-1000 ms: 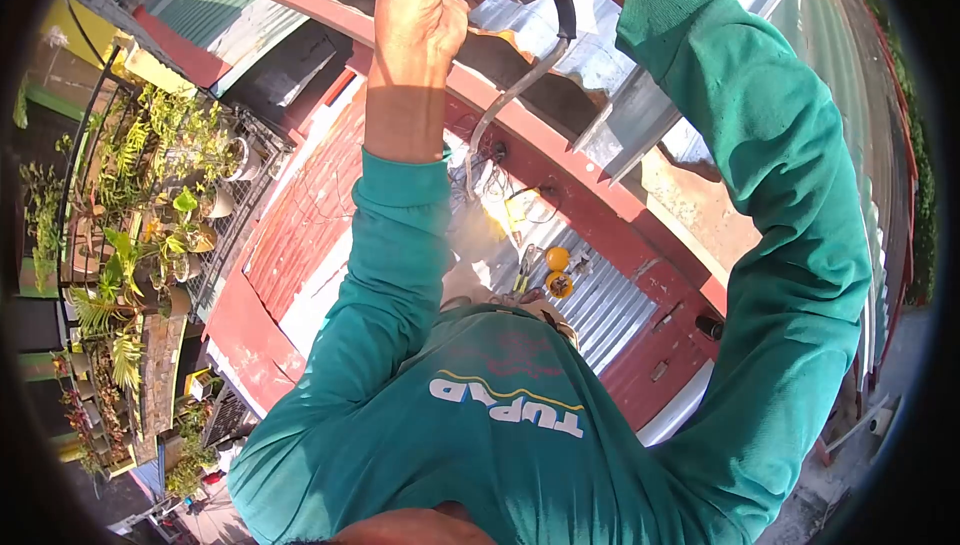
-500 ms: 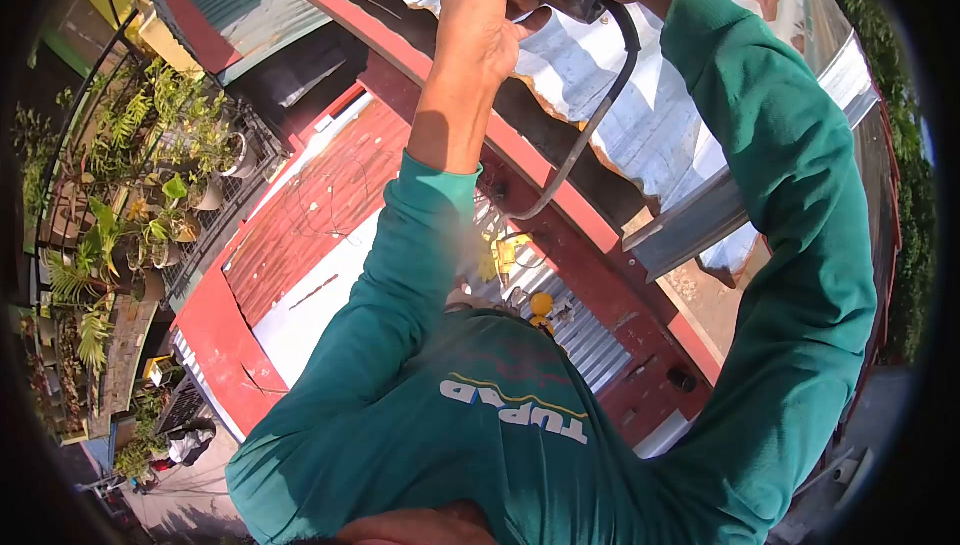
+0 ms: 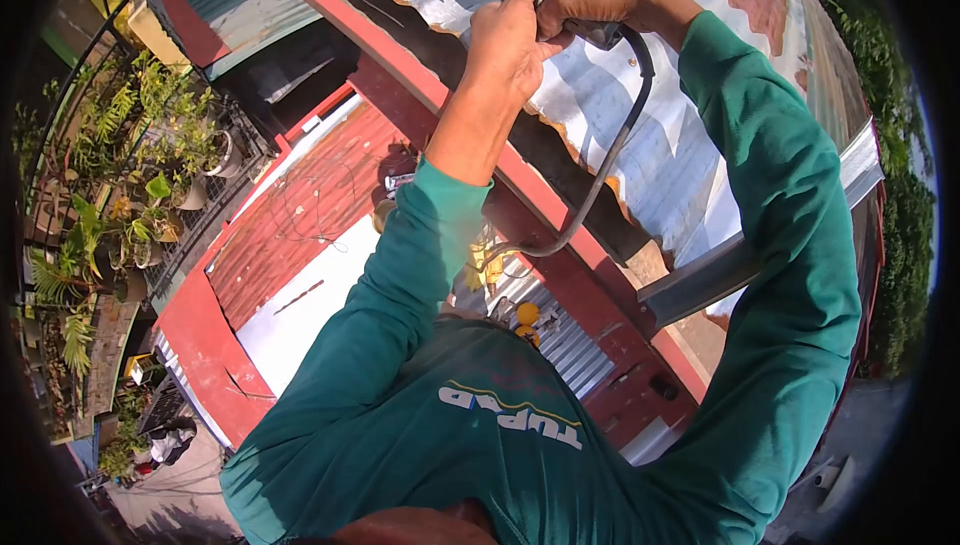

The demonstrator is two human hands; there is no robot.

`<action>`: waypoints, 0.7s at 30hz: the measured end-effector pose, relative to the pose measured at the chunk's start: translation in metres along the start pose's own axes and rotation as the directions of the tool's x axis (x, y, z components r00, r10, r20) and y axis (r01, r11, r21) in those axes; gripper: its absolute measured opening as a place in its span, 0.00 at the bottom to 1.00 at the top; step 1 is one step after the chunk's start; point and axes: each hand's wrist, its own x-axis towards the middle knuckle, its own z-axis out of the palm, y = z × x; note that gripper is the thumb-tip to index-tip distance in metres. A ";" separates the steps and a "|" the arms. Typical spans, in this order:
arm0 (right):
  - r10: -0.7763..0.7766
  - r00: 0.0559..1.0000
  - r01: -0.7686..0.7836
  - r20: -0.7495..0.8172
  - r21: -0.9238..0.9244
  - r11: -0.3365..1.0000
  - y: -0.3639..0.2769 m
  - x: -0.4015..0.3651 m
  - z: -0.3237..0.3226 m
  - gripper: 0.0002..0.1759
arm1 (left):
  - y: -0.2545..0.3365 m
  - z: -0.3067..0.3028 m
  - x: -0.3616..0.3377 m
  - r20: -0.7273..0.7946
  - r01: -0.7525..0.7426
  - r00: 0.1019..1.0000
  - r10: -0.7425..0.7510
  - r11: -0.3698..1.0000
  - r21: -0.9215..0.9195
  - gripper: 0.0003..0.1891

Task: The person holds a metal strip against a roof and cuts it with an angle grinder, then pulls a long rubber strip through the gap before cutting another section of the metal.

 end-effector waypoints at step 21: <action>0.085 0.994 -0.080 0.076 -0.059 0.995 0.001 0.030 -0.002 0.37 | 0.004 -0.005 0.016 0.007 -0.017 1.000 0.018 0.985 -0.170 0.26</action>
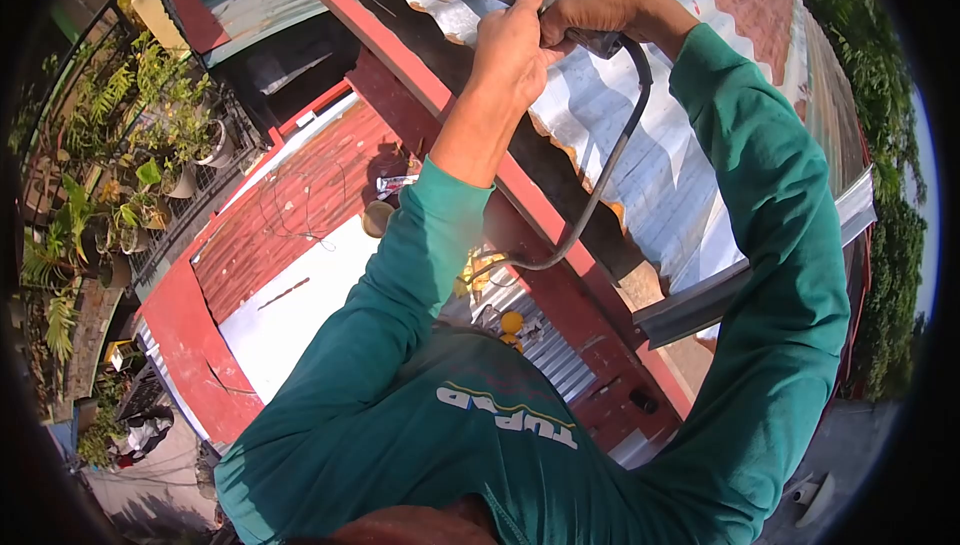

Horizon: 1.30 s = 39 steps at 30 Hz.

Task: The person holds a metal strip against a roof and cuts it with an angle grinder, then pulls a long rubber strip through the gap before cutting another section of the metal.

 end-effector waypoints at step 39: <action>-0.001 1.000 0.002 0.004 -0.152 0.988 0.010 0.010 -0.005 0.35 | -0.021 -0.003 0.017 -0.092 0.022 0.995 -0.025 0.999 -0.036 0.22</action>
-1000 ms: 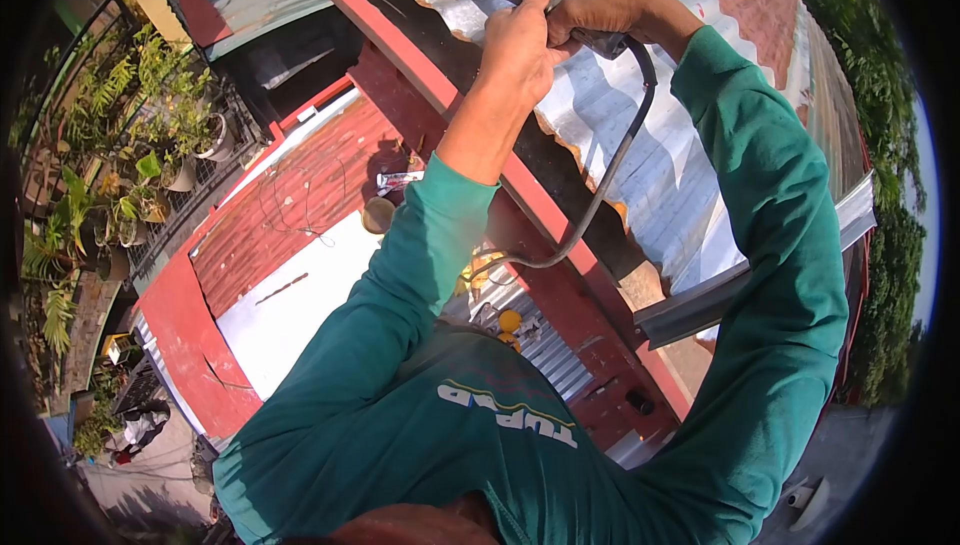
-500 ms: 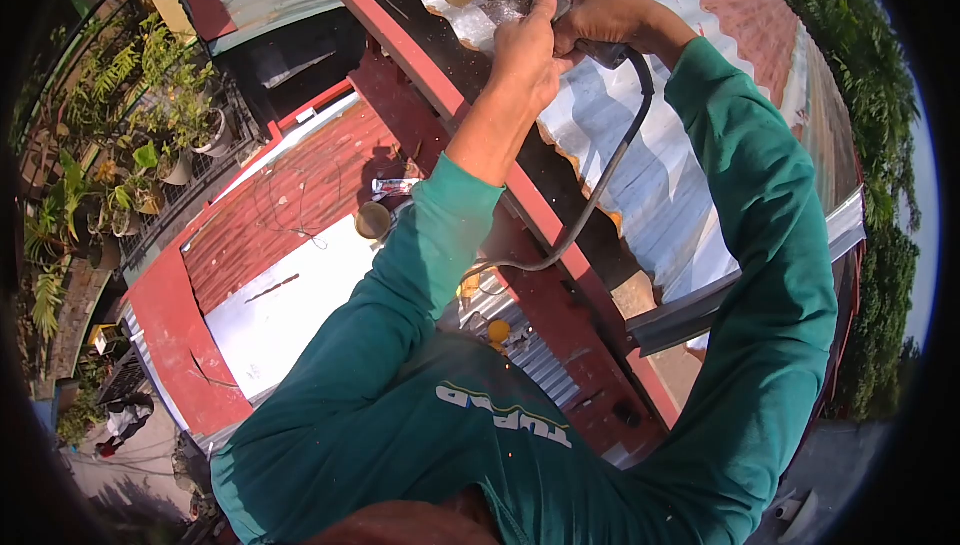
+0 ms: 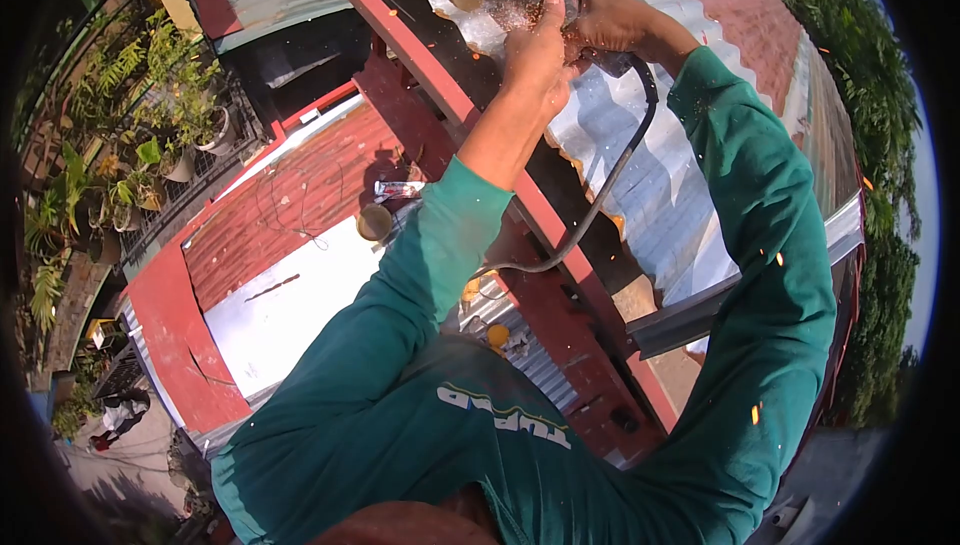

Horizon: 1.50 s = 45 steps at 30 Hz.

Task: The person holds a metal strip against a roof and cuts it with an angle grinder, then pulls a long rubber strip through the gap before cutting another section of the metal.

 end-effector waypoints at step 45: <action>-0.021 0.996 0.039 -0.085 0.207 0.977 -0.011 -0.062 0.010 0.30 | -0.015 0.018 -0.040 0.013 0.018 1.000 -0.017 0.999 -0.027 0.31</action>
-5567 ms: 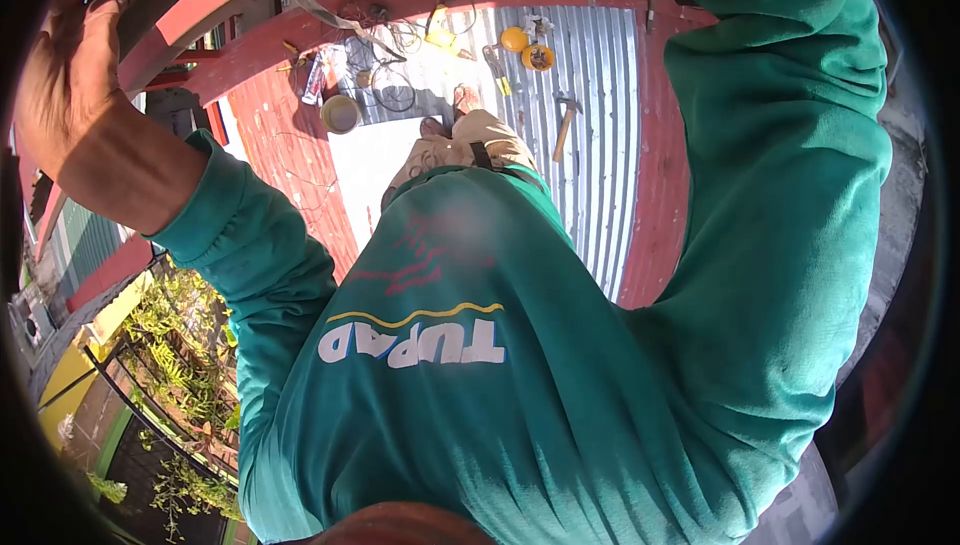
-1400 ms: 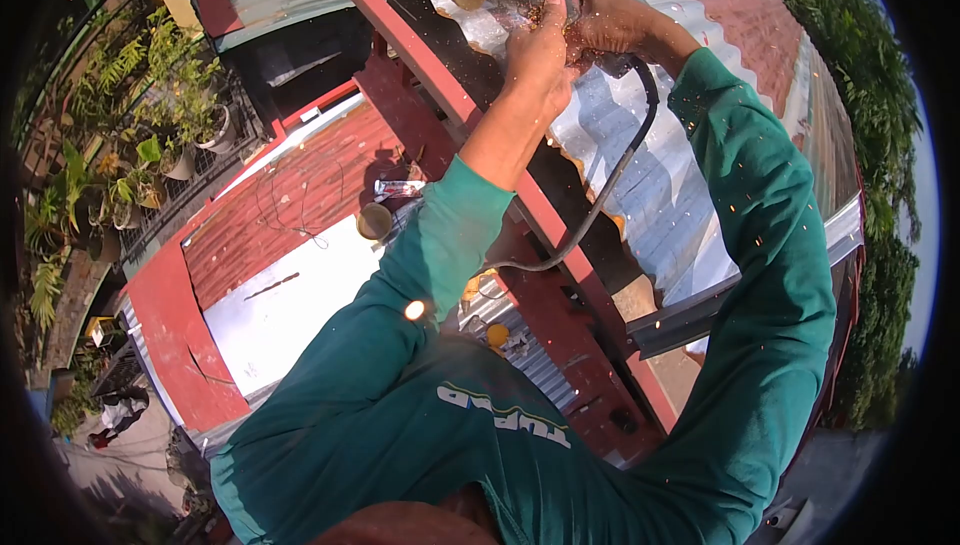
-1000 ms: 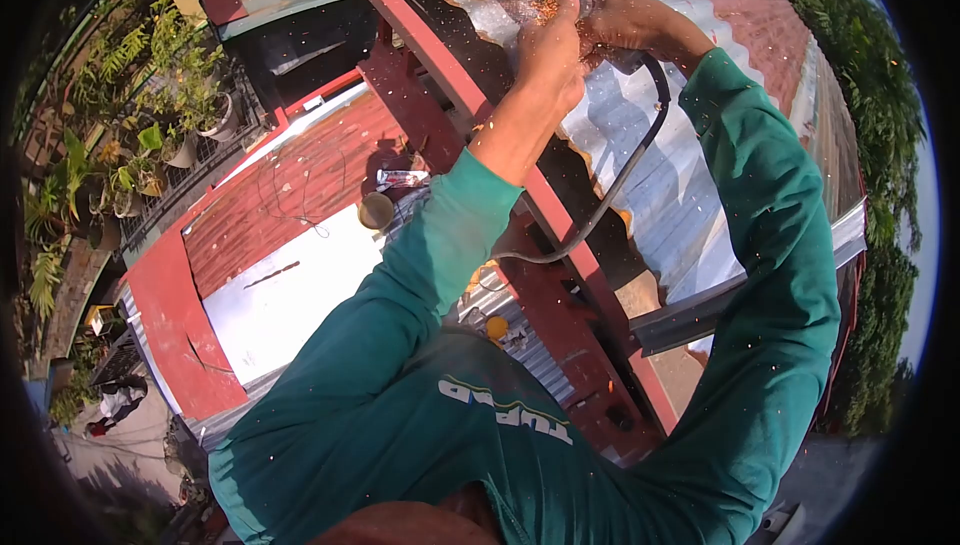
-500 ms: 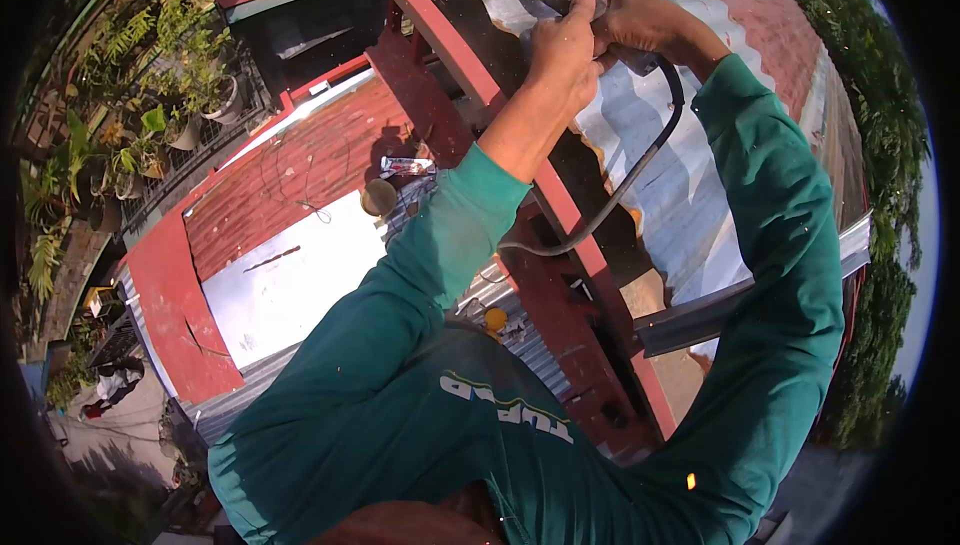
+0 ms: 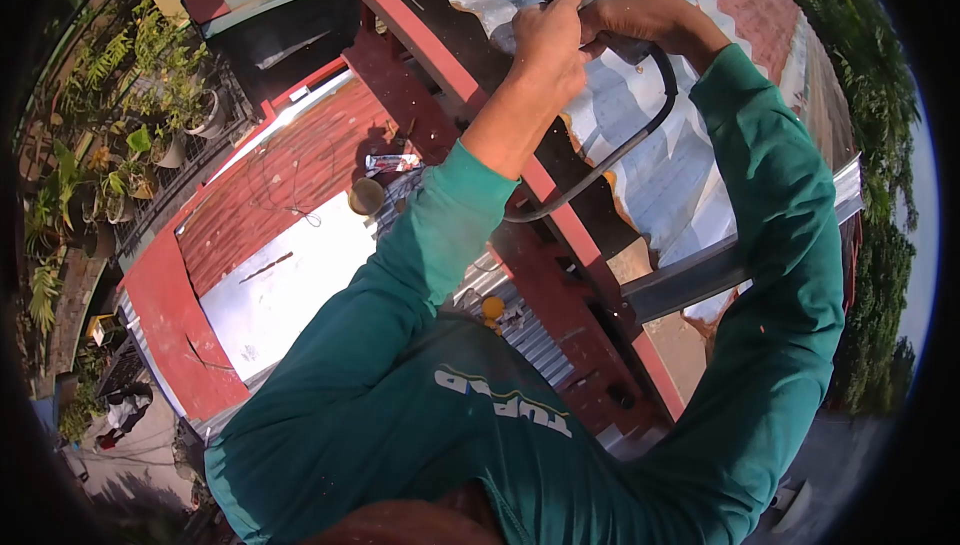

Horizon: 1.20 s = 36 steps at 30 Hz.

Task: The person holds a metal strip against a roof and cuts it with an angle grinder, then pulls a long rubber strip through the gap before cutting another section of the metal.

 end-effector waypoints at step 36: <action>0.031 0.999 -0.035 -0.028 -0.144 0.989 0.020 -0.006 -0.003 0.37 | -0.028 -0.003 0.001 -0.063 0.024 0.998 -0.022 0.999 0.043 0.19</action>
